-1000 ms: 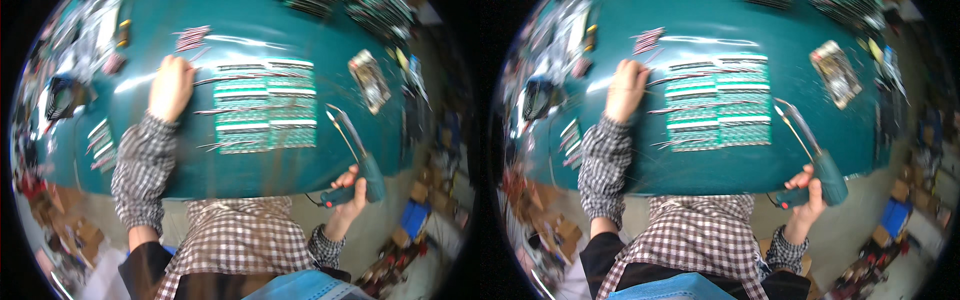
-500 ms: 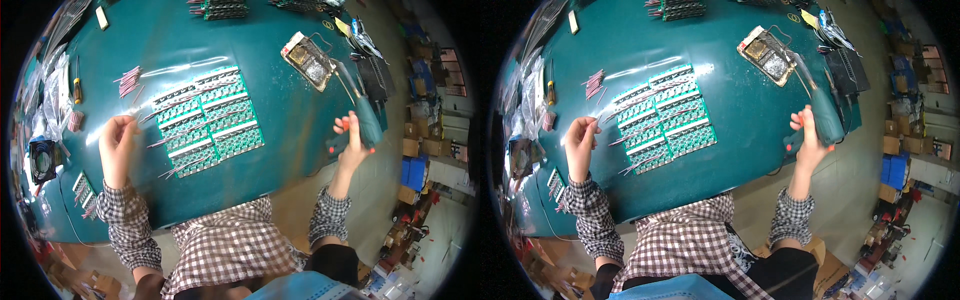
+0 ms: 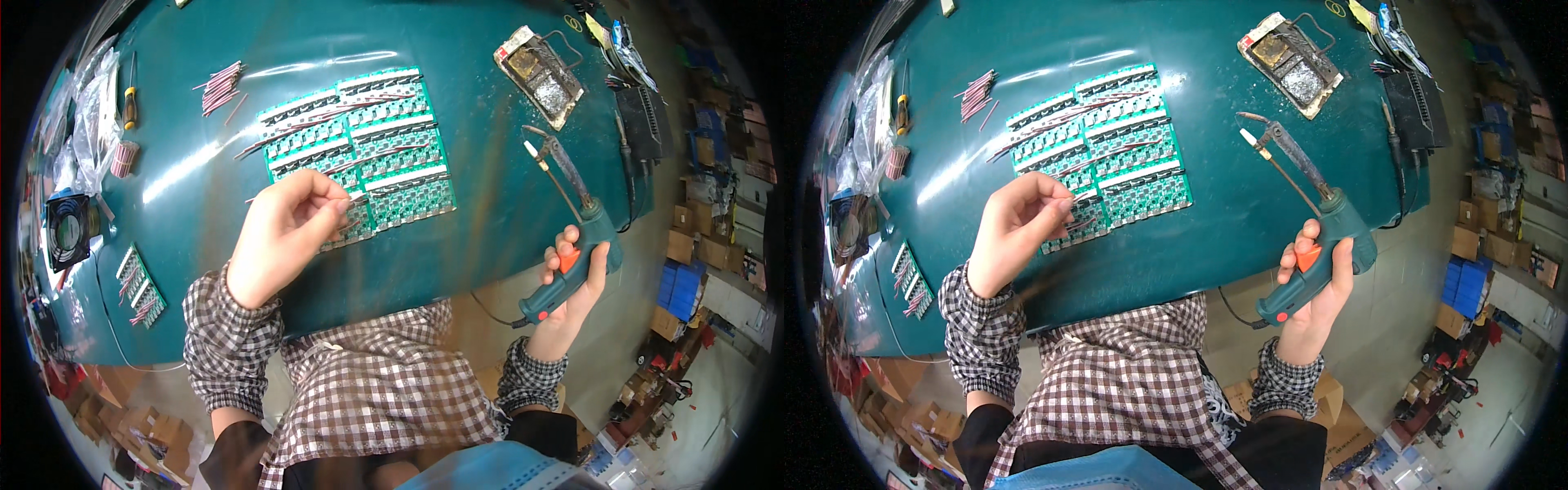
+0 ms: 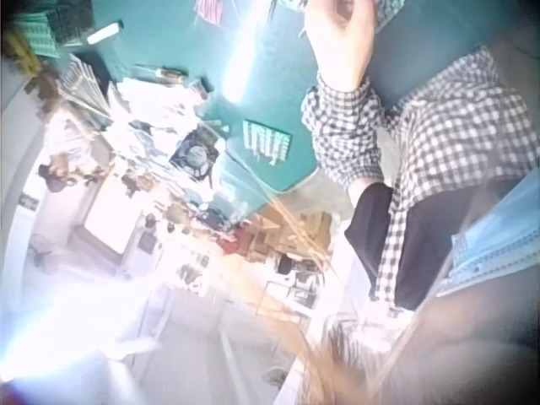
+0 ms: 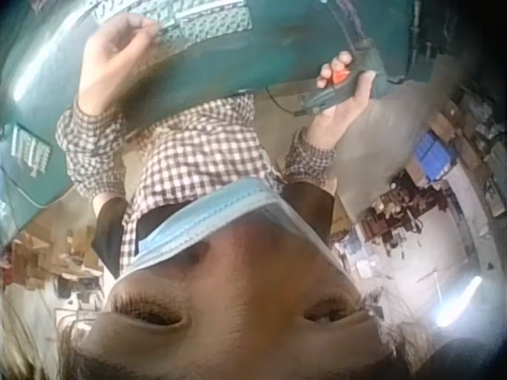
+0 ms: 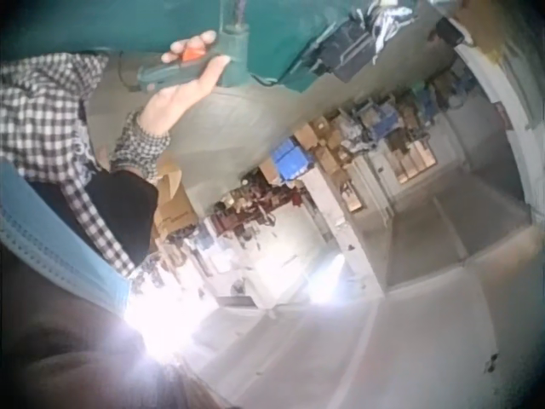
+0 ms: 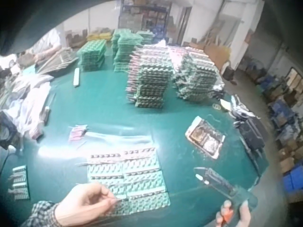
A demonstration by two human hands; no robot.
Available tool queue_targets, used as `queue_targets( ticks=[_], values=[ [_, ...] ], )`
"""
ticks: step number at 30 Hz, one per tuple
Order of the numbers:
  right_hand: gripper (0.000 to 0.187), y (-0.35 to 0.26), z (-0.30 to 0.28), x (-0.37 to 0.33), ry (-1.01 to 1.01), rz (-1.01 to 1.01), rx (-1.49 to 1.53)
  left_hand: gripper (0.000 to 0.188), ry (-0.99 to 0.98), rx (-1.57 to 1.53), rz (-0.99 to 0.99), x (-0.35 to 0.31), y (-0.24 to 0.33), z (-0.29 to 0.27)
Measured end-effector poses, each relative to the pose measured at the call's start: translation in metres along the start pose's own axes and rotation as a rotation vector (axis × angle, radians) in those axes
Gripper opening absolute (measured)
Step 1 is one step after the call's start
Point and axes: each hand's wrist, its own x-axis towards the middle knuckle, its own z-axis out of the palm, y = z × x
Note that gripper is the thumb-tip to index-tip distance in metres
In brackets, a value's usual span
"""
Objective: The person uses a soldering iron to attach wires to multiple green circuit boards arranged on a workbench. They systematically solder connection points, occasionally lifting the boards to inspect the joints before placing them back down to continue the process.
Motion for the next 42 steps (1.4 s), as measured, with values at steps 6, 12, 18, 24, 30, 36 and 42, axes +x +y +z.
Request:
queue_targets(
  ticks=[6,12,18,24,30,36,42],
  values=[
    [0.048,0.008,-0.003,-0.007,-0.024,0.076,0.021,0.007,0.039,0.134,0.105,0.004,-0.010,0.006],
    [0.046,0.019,-0.010,-0.007,-0.075,0.077,-0.084,0.006,0.056,0.214,0.104,-0.004,-0.012,0.004],
    [0.051,0.034,-0.001,0.001,-0.034,0.100,-0.106,0.007,0.093,0.391,0.182,0.004,-0.018,0.015],
    [0.049,0.032,0.001,-0.002,-0.024,0.033,-0.271,0.006,0.171,0.588,0.235,0.006,-0.027,0.018],
    [0.048,0.041,0.008,0.004,-0.055,0.026,-0.289,0.010,0.209,0.723,0.363,-0.002,-0.032,0.019],
    [0.045,0.050,0.017,0.009,-0.055,-0.004,-0.232,0.018,0.105,0.709,0.604,-0.016,-0.033,0.020],
    [0.045,0.066,0.020,0.037,-0.155,-0.002,-0.103,0.022,0.081,0.869,0.689,-0.016,-0.067,0.009]
  ],
)
